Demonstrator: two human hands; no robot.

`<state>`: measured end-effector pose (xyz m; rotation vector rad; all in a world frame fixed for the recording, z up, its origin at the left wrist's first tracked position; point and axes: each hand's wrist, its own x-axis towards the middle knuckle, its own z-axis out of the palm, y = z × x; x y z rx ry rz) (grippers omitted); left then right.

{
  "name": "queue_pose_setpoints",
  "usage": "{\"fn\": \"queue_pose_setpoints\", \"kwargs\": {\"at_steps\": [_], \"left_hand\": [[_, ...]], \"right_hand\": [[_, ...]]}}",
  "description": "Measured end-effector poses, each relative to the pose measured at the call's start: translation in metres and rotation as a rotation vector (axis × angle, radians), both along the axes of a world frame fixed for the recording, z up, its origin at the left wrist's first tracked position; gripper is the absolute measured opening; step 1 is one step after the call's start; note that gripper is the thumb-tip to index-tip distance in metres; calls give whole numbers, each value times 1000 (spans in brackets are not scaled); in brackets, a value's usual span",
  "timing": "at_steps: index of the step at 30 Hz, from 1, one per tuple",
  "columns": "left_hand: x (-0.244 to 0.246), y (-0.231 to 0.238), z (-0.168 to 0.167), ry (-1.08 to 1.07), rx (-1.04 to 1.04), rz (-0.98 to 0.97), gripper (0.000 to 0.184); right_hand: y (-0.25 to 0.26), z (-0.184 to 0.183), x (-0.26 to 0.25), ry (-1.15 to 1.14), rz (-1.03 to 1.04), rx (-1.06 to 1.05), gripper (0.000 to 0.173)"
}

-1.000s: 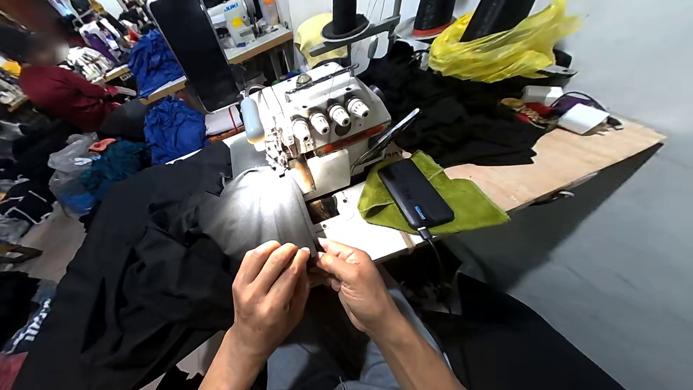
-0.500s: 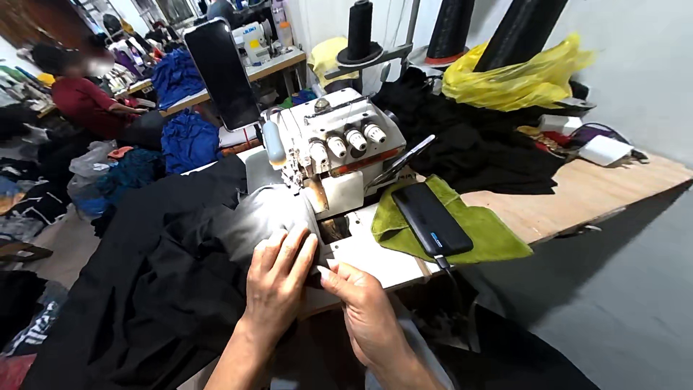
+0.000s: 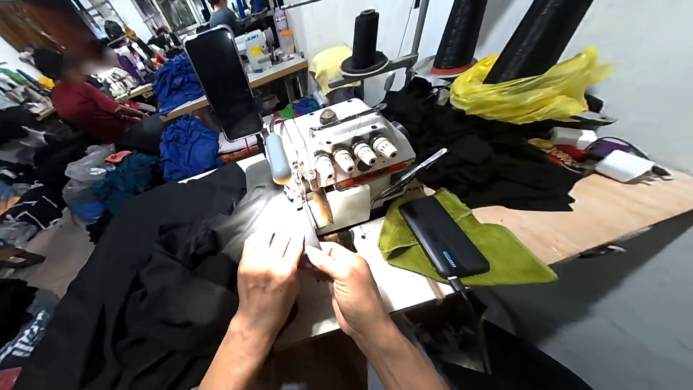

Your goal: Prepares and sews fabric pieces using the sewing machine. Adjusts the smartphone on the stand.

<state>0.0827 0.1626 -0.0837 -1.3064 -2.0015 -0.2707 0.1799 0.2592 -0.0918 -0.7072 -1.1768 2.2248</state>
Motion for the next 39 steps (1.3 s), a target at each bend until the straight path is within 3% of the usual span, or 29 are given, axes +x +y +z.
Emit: {"fn": "queue_pose_setpoints", "kwargs": {"at_steps": [5,11,13,16,19,22,26,29,31,33,35,39], "left_hand": [[-12,11,9,-115,5,46,27],[-27,30,22,-278,-81,147,23],[-33,37,24,-289,-160,190,28],[-35,47,41,-496,-364,375,43],[-31,45,53,-666,-378,490,47],[-17,20,50,-753,-280,516,50],[42,-11,15,-463,-12,431,48],[84,-22,-5,-483,3,252,57],[82,-31,-12,-567,-3,76,55],[73,-41,-7,-756,49,-44,37],[59,-43,12,-883,200,-82,28],[5,-28,60,-760,411,82,34]], "right_hand": [[12,2,-26,-57,-32,1,19],[23,-5,-57,-251,-147,146,36],[26,-6,-59,-271,-154,156,36],[27,-10,-56,-210,-175,155,35],[23,-9,-49,-258,-181,238,37],[14,-5,-39,-319,-31,343,31],[1,1,-40,-275,160,337,26],[8,-19,-33,-181,27,504,20],[24,-32,-19,-207,-132,535,20],[36,-43,-3,-309,-202,528,25],[36,-49,8,-385,-118,603,27],[34,-57,9,-487,134,947,30]]}}
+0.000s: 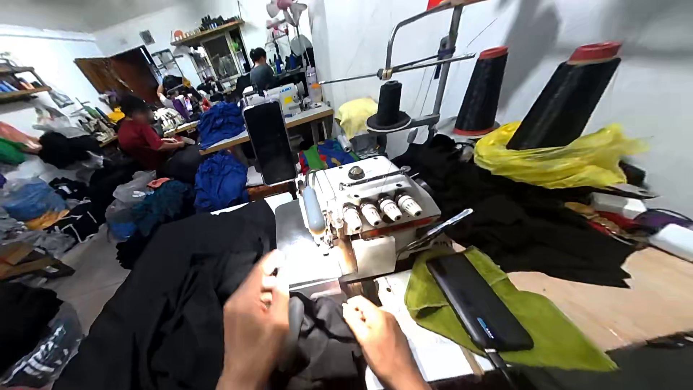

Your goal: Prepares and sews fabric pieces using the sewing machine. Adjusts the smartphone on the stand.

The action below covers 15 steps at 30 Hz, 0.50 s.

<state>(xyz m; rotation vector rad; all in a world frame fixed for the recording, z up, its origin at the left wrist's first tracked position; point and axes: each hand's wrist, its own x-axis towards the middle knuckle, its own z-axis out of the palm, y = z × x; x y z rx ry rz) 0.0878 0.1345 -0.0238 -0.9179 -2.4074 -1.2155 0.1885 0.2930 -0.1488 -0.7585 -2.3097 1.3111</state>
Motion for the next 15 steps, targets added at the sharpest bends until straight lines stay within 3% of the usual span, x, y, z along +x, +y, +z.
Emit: {"fn": "queue_pose_setpoints", "kwargs": {"at_steps": [3,6,15], "left_hand": [[-46,27,39,-5,56,108,42],[-84,63,72,8,52,144,64],[-148,144,114,56,-20,292,119]], "right_hand": [[-2,-3,-8,-57,26,96,33],[-2,0,-10,-39,-4,61,33],[-4,6,-14,-84,-26,-24,34]]}}
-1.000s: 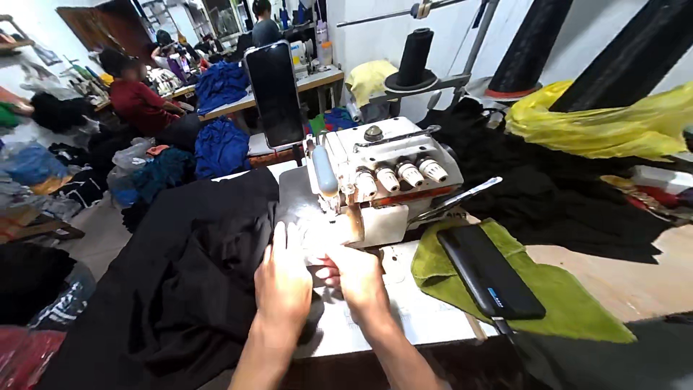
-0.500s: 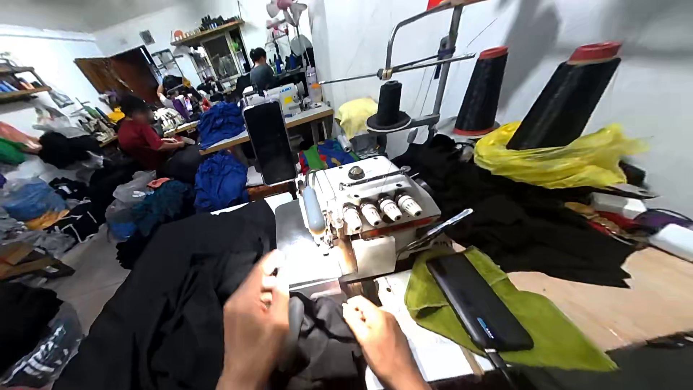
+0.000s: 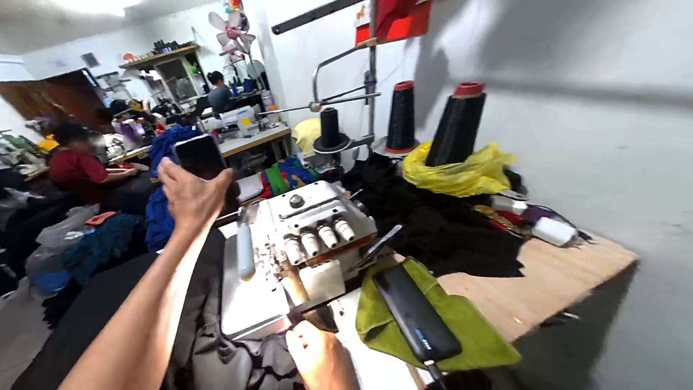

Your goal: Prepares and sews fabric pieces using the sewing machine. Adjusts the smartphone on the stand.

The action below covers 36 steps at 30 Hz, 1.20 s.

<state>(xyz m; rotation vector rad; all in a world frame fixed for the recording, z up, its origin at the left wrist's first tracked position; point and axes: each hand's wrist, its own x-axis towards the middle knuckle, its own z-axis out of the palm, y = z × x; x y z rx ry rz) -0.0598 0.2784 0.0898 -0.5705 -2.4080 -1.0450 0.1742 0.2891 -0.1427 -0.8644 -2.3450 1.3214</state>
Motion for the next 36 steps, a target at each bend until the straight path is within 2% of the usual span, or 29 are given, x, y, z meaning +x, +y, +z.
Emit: {"fn": "queue_pose_setpoints", "kwargs": {"at_steps": [7,14,16,17,20,22,24,26,28,30,32,36], "left_hand": [[-10,21,3,-66,2,106,125],[-11,17,1,-68,75,55,113],[-16,8,-1,-58,100,7,105],[-21,2,-4,-45,129,-27,94],[-39,-15,-29,-52,313,-133,57],[-52,-27,-55,-196,467,-182,52],[-58,-37,-85,-368,525,-184,46],[-63,-44,-112,-507,401,-205,39],[-66,-50,-134,-594,162,-281,33],[-64,-51,-146,-633,-13,-370,33],[-63,-52,-156,-689,-39,-431,39],[-65,-52,-169,-897,204,-429,56]], "right_hand": [[-1,-1,-4,15,15,-16,34],[-3,-6,-5,104,-23,66,28],[-3,-6,-5,137,-14,88,26],[-3,-5,-5,151,-9,89,25],[-2,-5,-4,171,7,107,25],[-1,-6,-4,166,20,125,25],[-1,-5,-4,140,28,121,26],[0,-6,-4,133,26,129,25],[1,-8,-4,129,32,136,26],[1,-12,-4,141,28,145,27],[3,-16,-4,148,16,118,28],[3,-13,-5,125,9,75,30]]}}
